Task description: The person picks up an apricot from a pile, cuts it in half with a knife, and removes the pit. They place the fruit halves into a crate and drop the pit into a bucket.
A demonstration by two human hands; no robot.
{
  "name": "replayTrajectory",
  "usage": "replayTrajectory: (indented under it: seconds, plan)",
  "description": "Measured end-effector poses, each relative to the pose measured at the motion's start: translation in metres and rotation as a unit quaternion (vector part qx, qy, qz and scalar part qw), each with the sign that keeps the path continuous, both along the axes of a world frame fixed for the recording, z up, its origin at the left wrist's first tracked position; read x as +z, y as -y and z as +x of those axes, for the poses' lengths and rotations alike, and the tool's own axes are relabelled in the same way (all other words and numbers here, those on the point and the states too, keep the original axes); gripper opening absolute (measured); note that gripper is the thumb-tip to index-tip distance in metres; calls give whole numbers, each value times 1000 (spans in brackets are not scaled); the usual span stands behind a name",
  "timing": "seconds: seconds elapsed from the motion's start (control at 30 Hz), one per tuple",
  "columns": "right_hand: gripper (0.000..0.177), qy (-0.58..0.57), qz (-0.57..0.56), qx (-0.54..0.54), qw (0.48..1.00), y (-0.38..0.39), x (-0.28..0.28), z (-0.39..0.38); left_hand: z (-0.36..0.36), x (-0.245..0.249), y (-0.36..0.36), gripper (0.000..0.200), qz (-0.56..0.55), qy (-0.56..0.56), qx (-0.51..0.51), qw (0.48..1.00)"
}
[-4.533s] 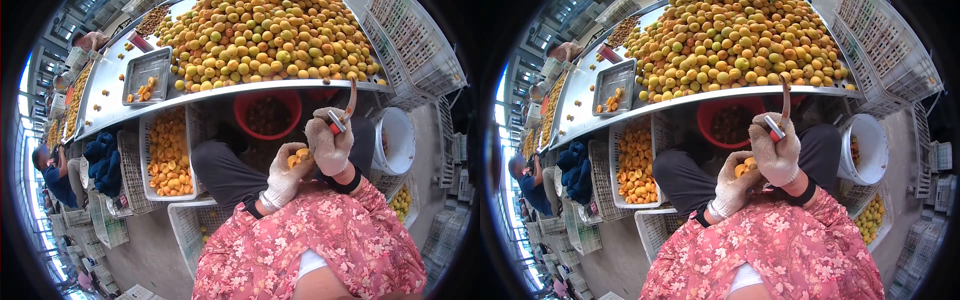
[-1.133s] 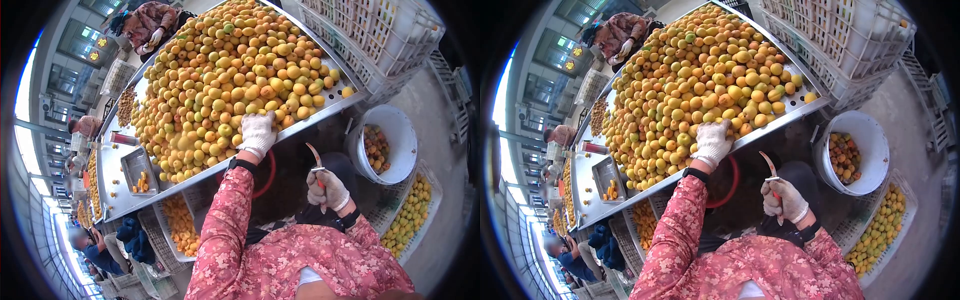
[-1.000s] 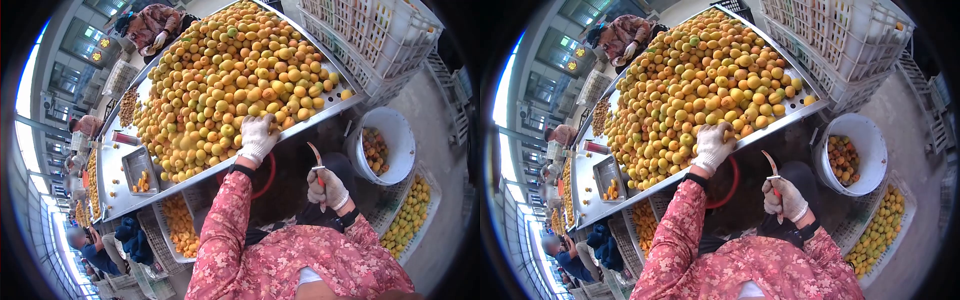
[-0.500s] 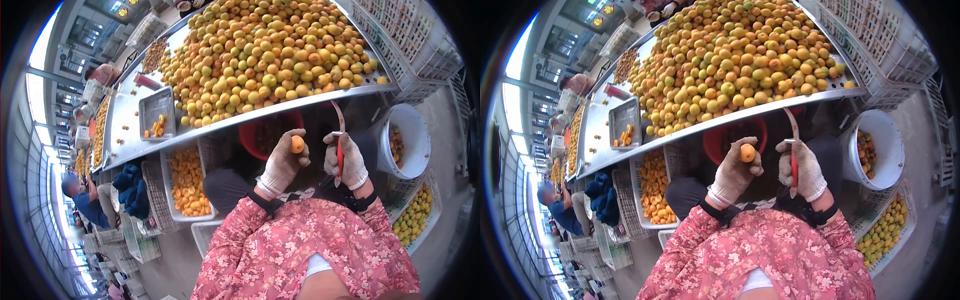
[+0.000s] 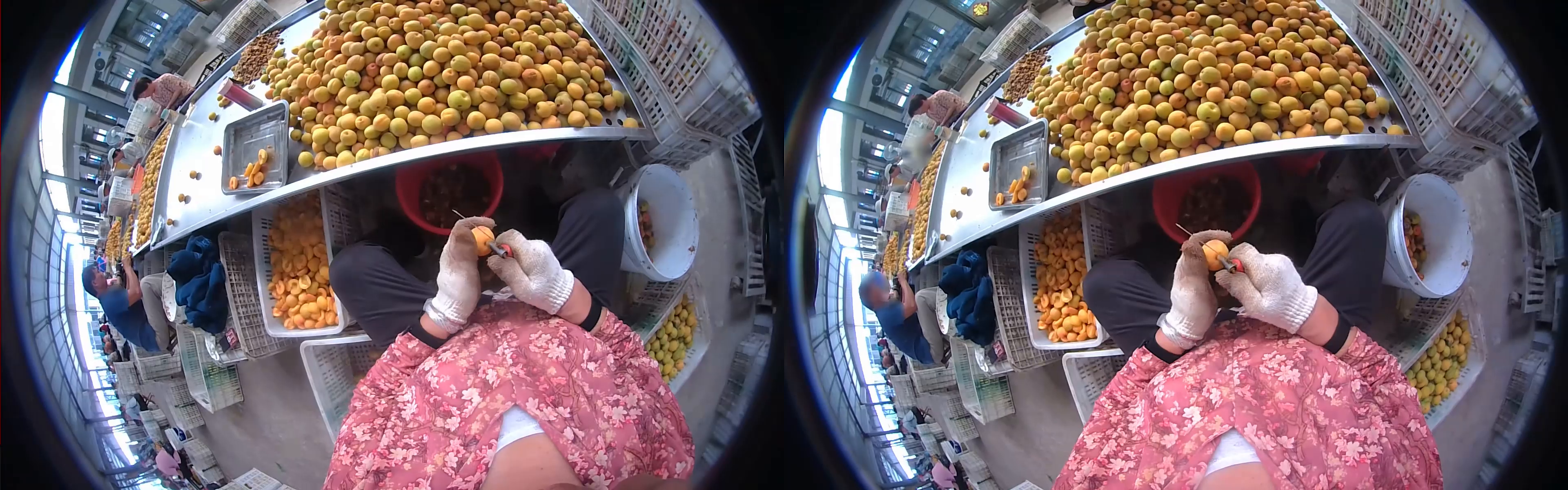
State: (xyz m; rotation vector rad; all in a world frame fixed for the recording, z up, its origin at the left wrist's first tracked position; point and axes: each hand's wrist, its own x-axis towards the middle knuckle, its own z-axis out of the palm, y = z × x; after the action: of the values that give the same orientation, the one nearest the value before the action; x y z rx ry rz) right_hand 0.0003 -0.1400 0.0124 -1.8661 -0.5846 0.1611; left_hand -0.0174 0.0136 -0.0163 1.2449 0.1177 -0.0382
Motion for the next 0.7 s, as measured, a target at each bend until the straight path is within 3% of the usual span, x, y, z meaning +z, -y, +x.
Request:
replayTrajectory:
  seconds: [0.13,0.2,0.23,0.33,0.53,0.7]
  plan:
    - [19,43,-24,-18,999,1,-4,-1,-5,9,-3,47,45,2,-13,999]
    - [18,17,-27,-19,999,2,-5,-5,-6,0,2,34,-11,72,8,997]
    - [14,14,-13,-15,1000,1,-9,-7,-7,-2,2,42,52,76,19,996]
    - [10,-21,7,-8,1000,2,-20,-8,-11,2,4,36,159,30,37,986]
    - [14,4,-14,9,1000,0,-41,-11,-19,-12,4,38,191,19,54,980]
    - [22,-118,36,7,992,-7,-41,-15,-25,-17,1,33,221,-5,51,974]
